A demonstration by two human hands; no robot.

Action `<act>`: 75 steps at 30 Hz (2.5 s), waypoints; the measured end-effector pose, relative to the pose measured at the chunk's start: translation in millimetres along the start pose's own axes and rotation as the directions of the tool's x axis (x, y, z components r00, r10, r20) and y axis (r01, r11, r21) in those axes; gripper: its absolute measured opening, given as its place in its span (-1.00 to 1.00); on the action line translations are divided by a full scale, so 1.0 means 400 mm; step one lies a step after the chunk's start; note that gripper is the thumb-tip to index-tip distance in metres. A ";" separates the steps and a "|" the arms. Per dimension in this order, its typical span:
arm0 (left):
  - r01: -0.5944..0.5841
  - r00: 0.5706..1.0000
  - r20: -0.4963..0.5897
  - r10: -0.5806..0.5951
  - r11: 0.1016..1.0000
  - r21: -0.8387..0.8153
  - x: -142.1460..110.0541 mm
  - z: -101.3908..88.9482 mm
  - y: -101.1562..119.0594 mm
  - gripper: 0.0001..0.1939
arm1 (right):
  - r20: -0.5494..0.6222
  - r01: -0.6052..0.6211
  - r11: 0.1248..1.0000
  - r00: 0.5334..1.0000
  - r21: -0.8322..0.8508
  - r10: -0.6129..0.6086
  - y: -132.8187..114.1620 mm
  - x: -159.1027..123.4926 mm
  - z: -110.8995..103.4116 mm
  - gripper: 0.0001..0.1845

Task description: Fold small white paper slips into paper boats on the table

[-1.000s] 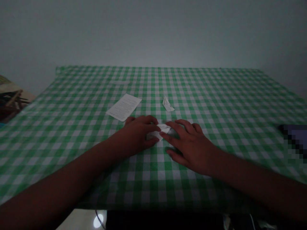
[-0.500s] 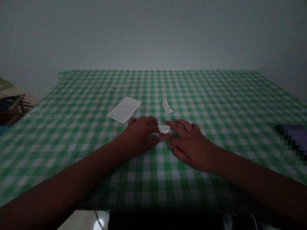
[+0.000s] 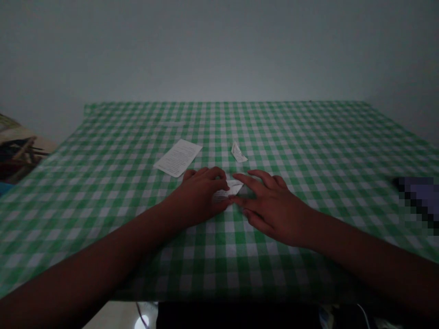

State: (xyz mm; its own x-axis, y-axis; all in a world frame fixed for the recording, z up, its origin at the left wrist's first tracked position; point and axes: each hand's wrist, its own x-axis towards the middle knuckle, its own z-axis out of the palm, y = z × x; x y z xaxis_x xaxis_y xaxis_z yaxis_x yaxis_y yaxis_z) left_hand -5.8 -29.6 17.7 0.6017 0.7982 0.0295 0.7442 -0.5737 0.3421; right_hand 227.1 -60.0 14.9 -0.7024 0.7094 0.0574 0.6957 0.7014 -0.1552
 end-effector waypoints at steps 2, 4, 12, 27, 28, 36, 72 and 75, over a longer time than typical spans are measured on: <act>-0.002 1.000 0.002 0.002 1.000 0.006 0.001 0.001 -0.003 -0.71 | 0.009 -0.021 0.999 1.000 -0.036 0.021 -0.004 0.002 -0.003 -0.61; -0.004 1.000 0.005 0.004 1.000 0.010 0.002 0.002 -0.004 -0.72 | 0.009 -0.038 0.997 0.999 -0.061 0.038 -0.007 0.004 -0.006 -0.62; 0.009 1.000 0.008 -0.009 1.000 -0.009 0.005 0.007 -0.012 -0.74 | -0.043 -0.199 0.963 0.980 -0.183 0.195 0.038 0.008 -0.022 -0.64; -0.032 0.999 -0.001 0.032 0.997 -0.064 -0.002 0.021 0.023 -0.83 | -0.131 -0.113 0.991 0.984 0.076 0.122 0.014 0.032 0.018 -0.86; -0.034 0.999 -0.003 0.034 0.997 -0.074 -0.002 0.022 0.023 -0.84 | -0.128 -0.107 0.990 0.985 0.088 0.118 0.010 0.034 0.023 -0.87; -0.047 0.999 0.011 0.050 0.988 -0.150 -0.002 0.026 0.013 -0.82 | -0.151 -0.102 0.984 0.981 0.143 0.124 -0.011 0.057 0.046 -0.86; -0.073 0.996 0.025 0.081 0.969 -0.238 -0.002 0.023 -0.020 -0.80 | -0.180 -0.135 0.969 0.968 0.206 0.173 -0.004 0.066 0.050 -0.85; -0.087 0.995 0.018 0.094 0.965 -0.246 -0.003 0.020 -0.018 -0.82 | -0.180 -0.127 0.972 0.970 0.196 0.163 -0.008 0.062 0.051 -0.85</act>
State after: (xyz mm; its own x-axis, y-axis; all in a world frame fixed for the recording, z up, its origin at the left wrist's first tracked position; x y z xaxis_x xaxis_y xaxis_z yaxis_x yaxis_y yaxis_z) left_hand -9.5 -27.8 7.4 0.6745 0.7370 0.0448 0.5945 -0.5780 0.5590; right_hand 204.4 -46.2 -3.1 -0.5409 0.8151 0.2076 0.7361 0.5781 -0.3519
